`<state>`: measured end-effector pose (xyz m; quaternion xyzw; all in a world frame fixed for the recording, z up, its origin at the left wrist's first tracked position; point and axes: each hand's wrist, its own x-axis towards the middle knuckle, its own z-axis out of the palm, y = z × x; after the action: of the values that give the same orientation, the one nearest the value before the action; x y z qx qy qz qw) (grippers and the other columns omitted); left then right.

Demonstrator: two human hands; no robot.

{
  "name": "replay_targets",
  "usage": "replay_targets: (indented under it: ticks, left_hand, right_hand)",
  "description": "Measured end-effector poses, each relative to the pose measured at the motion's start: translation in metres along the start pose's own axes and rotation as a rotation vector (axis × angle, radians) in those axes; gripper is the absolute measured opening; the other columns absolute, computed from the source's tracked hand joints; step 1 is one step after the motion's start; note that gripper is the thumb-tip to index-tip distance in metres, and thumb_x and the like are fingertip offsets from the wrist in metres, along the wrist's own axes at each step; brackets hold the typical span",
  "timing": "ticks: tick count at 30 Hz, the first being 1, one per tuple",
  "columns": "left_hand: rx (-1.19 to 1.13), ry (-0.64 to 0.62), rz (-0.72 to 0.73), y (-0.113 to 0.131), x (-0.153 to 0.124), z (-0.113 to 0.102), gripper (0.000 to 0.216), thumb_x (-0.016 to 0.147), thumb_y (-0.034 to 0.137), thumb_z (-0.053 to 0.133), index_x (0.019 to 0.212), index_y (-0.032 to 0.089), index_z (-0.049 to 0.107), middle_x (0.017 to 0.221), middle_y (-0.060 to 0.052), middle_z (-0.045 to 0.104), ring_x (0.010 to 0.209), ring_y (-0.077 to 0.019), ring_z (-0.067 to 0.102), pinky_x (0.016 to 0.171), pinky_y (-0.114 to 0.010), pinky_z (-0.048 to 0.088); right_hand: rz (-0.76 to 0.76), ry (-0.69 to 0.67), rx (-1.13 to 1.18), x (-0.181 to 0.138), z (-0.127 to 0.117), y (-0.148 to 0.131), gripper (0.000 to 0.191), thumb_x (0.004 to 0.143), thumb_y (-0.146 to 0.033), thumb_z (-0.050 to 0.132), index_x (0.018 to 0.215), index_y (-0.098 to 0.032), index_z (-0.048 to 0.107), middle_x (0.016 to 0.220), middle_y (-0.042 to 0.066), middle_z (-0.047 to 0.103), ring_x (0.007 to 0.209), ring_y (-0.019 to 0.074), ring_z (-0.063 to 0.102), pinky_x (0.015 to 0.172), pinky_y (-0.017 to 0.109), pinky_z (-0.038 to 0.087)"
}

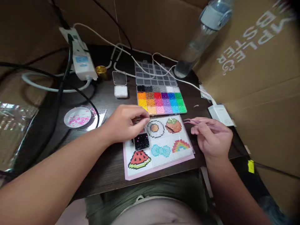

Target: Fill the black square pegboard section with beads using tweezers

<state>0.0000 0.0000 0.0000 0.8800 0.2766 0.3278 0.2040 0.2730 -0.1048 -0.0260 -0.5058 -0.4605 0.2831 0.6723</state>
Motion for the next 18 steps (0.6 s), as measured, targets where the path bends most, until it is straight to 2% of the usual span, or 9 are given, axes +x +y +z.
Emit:
replay_targets:
  ticks: [2, 4, 7, 9, 11, 14, 18]
  left_hand:
    - [0.0, 0.008, -0.003, 0.0, 0.0, -0.001, 0.012, 0.084, 0.015, 0.063, 0.075, 0.013, 0.07, 0.064, 0.003, 0.065, 0.052, -0.0038, 0.049, 0.052, -0.017, 0.036]
    - [-0.002, 0.014, 0.001, 0.0, -0.001, -0.001, 0.012, 0.084, 0.015, 0.063, 0.075, 0.013, 0.07, 0.064, 0.002, 0.065, 0.052, -0.0041, 0.049, 0.052, -0.017, 0.036]
    - [-0.011, 0.013, 0.021, 0.0, -0.002, -0.001, 0.012, 0.084, 0.014, 0.063, 0.075, 0.013, 0.07, 0.064, 0.002, 0.065, 0.053, -0.0044, 0.05, 0.052, -0.017, 0.036]
    - [-0.021, 0.015, 0.035, -0.001, -0.002, 0.0, 0.011, 0.083, 0.014, 0.063, 0.076, 0.013, 0.071, 0.064, 0.002, 0.065, 0.053, -0.0045, 0.05, 0.052, -0.017, 0.036]
    - [-0.028, 0.017, 0.029, -0.001, -0.003, 0.001, 0.01, 0.083, 0.013, 0.063, 0.076, 0.013, 0.07, 0.064, 0.002, 0.065, 0.052, -0.0043, 0.049, 0.052, -0.018, 0.035]
    - [-0.035, 0.017, 0.024, -0.001, -0.003, 0.002, 0.01, 0.083, 0.013, 0.063, 0.076, 0.013, 0.07, 0.064, 0.002, 0.064, 0.052, -0.0043, 0.048, 0.052, -0.018, 0.035]
    - [-0.032, 0.022, 0.028, 0.0, -0.003, 0.002, 0.011, 0.084, 0.014, 0.063, 0.075, 0.014, 0.069, 0.063, 0.003, 0.064, 0.052, -0.0046, 0.047, 0.052, -0.018, 0.035]
  right_hand:
    - [-0.026, -0.003, -0.054, -0.006, 0.005, -0.003, 0.01, 0.083, -0.017, 0.074, 0.091, -0.021, 0.079, 0.089, 0.005, 0.076, 0.057, 0.0114, 0.065, 0.054, 0.028, 0.054]
    - [-0.078, -0.032, -0.13, -0.014, 0.012, -0.009, 0.012, 0.084, -0.016, 0.074, 0.092, -0.023, 0.079, 0.094, 0.005, 0.077, 0.07, 0.0155, 0.071, 0.062, 0.03, 0.058]
    - [-0.152, -0.226, -0.272, -0.03, 0.028, -0.024, 0.02, 0.082, -0.008, 0.074, 0.093, -0.024, 0.079, 0.094, 0.005, 0.077, 0.09, 0.0189, 0.073, 0.079, 0.032, 0.061]
    - [-0.207, -0.363, -0.267, -0.039, 0.041, -0.033, 0.028, 0.079, -0.006, 0.075, 0.1, -0.024, 0.077, 0.103, 0.005, 0.077, 0.096, 0.0188, 0.073, 0.086, 0.032, 0.061]
    - [-0.231, -0.45, -0.25, -0.045, 0.054, -0.037, 0.027, 0.079, -0.006, 0.076, 0.101, -0.022, 0.076, 0.101, 0.006, 0.077, 0.094, 0.0177, 0.074, 0.086, 0.03, 0.061]
    - [-0.211, -0.462, -0.266, -0.049, 0.068, -0.034, 0.019, 0.082, -0.005, 0.073, 0.095, -0.019, 0.077, 0.094, 0.006, 0.079, 0.087, 0.0156, 0.076, 0.083, 0.025, 0.062]
    - [-0.191, -0.411, -0.299, -0.052, 0.072, -0.026, 0.016, 0.082, -0.005, 0.071, 0.089, -0.019, 0.077, 0.089, 0.005, 0.08, 0.083, 0.0149, 0.077, 0.081, 0.023, 0.062]
